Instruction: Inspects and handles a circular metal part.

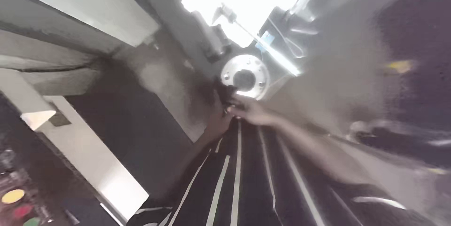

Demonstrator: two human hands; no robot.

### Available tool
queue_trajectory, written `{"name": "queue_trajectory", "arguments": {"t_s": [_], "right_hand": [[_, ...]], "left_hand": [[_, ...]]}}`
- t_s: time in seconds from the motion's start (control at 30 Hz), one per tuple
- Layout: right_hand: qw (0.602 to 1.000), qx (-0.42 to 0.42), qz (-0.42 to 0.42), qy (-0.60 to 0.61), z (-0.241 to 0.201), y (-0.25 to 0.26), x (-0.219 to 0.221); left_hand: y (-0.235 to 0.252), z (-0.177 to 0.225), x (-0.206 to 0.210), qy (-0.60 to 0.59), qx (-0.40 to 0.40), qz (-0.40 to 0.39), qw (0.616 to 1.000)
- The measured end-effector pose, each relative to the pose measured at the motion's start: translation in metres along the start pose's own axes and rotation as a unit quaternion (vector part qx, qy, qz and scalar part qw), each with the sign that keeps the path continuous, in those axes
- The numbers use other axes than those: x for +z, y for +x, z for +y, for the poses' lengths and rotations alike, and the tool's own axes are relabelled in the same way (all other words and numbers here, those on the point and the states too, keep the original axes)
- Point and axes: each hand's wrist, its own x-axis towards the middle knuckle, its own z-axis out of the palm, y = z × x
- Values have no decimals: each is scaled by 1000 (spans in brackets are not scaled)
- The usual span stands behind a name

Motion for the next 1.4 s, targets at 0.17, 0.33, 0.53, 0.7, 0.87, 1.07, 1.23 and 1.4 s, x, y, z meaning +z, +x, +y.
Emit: {"name": "queue_trajectory", "arguments": {"t_s": [0.17, 0.33, 0.53, 0.7, 0.87, 1.07, 1.23, 1.4], "right_hand": [[981, -119, 77, -131, 16, -18, -29], [972, -140, 187, -39, 42, -77, -66], [950, -89, 298, -11, 87, -130, -92], [937, -71, 342, 15, 117, -155, -101], [927, -32, 374, 16, 128, -177, -106], [908, -33, 417, 36, 138, -196, -108], [900, -33, 433, 28, 140, -210, -110], [900, -14, 434, 39, 140, -217, -111]], "left_hand": [[25, 15, 5, 123, -52, 42, 990], [48, 18, -7, 221, -11, 82, 972], [94, 46, -10, 339, 62, 134, 929], [129, 66, 1, 427, 154, 107, 884], [143, 96, 17, 476, 154, 77, 862], [169, 116, 31, 521, 259, -53, 811], [157, 128, 75, 608, 343, -213, 683], [123, 121, 75, 566, 385, -299, 665]]}}
